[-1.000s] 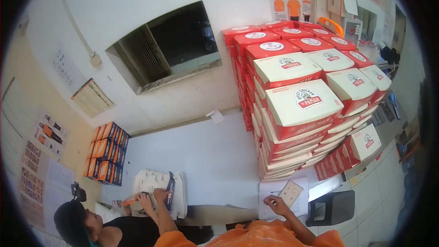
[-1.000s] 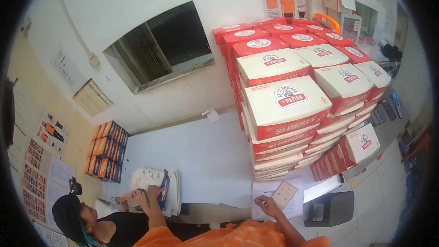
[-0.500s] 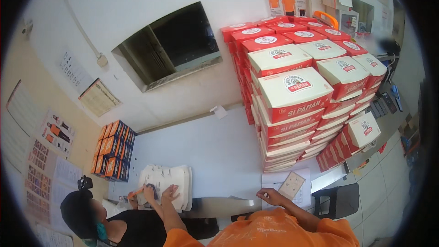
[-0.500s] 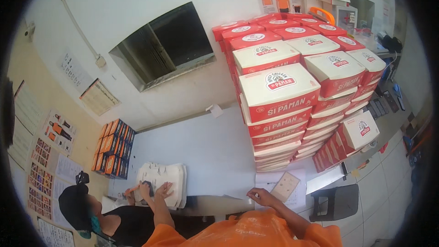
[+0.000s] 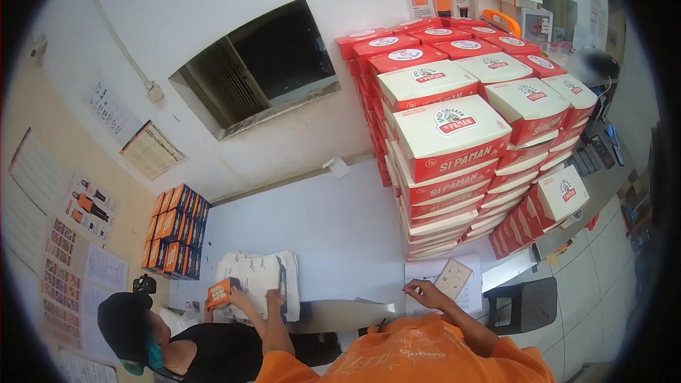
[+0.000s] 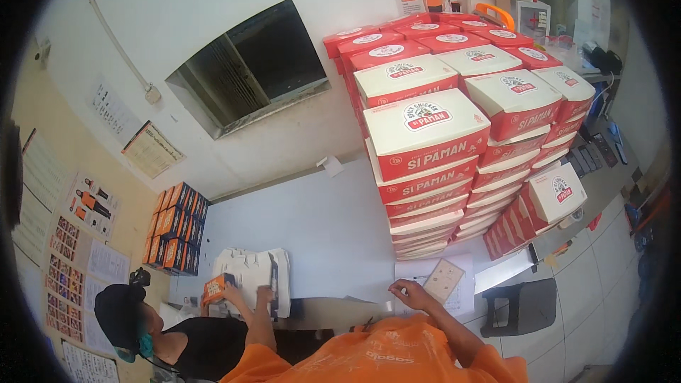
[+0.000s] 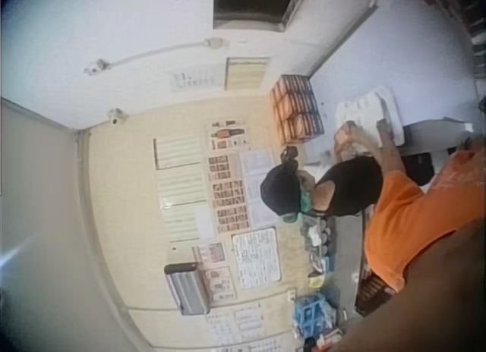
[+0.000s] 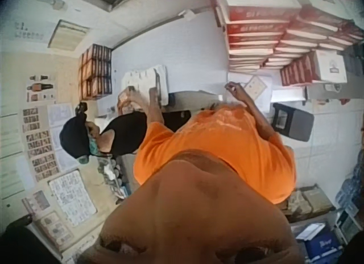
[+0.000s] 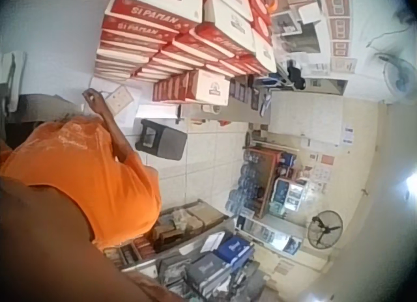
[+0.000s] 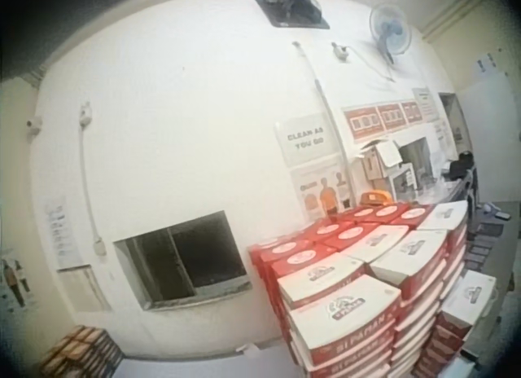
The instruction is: The person assembles cardboard boxes by folding them along creases and then stacks the completed boxes on a table.
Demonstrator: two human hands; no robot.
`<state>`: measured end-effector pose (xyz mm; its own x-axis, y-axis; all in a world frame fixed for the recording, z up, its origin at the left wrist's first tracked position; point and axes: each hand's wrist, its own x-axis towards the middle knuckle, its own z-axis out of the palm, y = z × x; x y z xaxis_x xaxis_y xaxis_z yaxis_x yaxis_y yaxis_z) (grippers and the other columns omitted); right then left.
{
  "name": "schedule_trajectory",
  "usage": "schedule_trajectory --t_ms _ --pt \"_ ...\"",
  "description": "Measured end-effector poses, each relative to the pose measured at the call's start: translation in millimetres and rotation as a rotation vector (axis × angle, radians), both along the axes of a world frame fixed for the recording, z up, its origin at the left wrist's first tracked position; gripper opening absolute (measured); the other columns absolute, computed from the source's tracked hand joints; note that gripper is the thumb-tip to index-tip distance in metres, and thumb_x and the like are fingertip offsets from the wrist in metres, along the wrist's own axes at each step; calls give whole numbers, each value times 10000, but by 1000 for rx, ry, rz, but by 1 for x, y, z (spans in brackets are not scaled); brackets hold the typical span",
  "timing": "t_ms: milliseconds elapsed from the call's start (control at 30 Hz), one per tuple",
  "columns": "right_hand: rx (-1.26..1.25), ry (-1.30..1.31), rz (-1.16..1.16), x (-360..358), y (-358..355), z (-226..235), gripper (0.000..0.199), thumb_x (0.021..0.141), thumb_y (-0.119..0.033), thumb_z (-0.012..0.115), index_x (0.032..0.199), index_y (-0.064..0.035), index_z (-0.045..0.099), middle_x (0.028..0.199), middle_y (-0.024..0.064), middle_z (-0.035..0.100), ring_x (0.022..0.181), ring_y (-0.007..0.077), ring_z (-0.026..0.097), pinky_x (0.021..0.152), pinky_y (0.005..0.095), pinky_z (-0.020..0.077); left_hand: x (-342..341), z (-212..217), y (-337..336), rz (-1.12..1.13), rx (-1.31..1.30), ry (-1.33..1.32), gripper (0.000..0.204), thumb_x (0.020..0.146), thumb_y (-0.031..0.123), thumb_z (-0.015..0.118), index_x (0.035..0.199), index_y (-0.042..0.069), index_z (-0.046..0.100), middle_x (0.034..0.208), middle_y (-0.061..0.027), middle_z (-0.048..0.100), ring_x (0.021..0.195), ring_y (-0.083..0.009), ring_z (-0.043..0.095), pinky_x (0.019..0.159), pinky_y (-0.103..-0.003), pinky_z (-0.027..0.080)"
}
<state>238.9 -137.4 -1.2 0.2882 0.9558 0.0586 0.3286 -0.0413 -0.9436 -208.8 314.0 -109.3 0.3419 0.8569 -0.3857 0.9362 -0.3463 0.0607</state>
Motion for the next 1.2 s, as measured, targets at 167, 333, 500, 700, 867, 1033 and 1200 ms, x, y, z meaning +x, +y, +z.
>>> schedule_trajectory --t_ms 167,333,500,700,867,1033,1200 --pt "-44 25 6 1 -11 -6 193 964 -212 592 1064 -67 670 931 61 706 772 153 648 651 291 495 58 100 -39 303 752 -402 163 732 104 671 860 6 697 795 -234 671 765 -411 657 712 -456 517" --pt "-30 46 114 -8 9 -1 183 964 -202 589 1064 -68 662 931 60 706 790 148 649 657 282 486 80 178 -62 323 803 -554 120 745 -10 629 861 -34 653 806 -240 653 744 -425 633 666 -481 499" --pt "38 6 237 -19 42 30 166 967 -187 579 1051 -65 655 930 61 702 812 152 650 667 293 488 68 149 -38 212 823 -541 222 730 -16 624 949 -36 601 882 -224 639 848 -408 631 723 -471 497" --pt "61 -39 210 -27 49 31 162 962 -182 586 1042 -65 664 950 64 701 815 172 652 679 307 497 42 74 -23 440 293 -374 387 727 129 690 1076 -17 609 1018 -251 639 960 -421 625 832 -460 512" --pt "45 7 117 -25 16 16 171 958 -185 597 1055 -66 672 954 64 704 823 167 656 682 298 503 29 11 -7 156 311 -71 357 877 299 559 1098 27 626 997 -197 658 907 -362 659 796 -458 536" --pt "-99 14 -48 -9 -26 1 166 960 -172 595 1047 -55 674 943 57 711 822 153 657 677 289 501 87 75 -24 234 799 -296 137 891 160 525 870 49 604 807 -127 655 758 -352 642 689 -473 510" --pt "-94 33 -122 -7 -27 4 179 962 -190 593 1045 -55 677 934 52 710 818 151 652 681 287 495 154 214 -20 344 896 -511 136 891 127 563 825 24 622 784 -201 653 768 -392 639 677 -503 474"
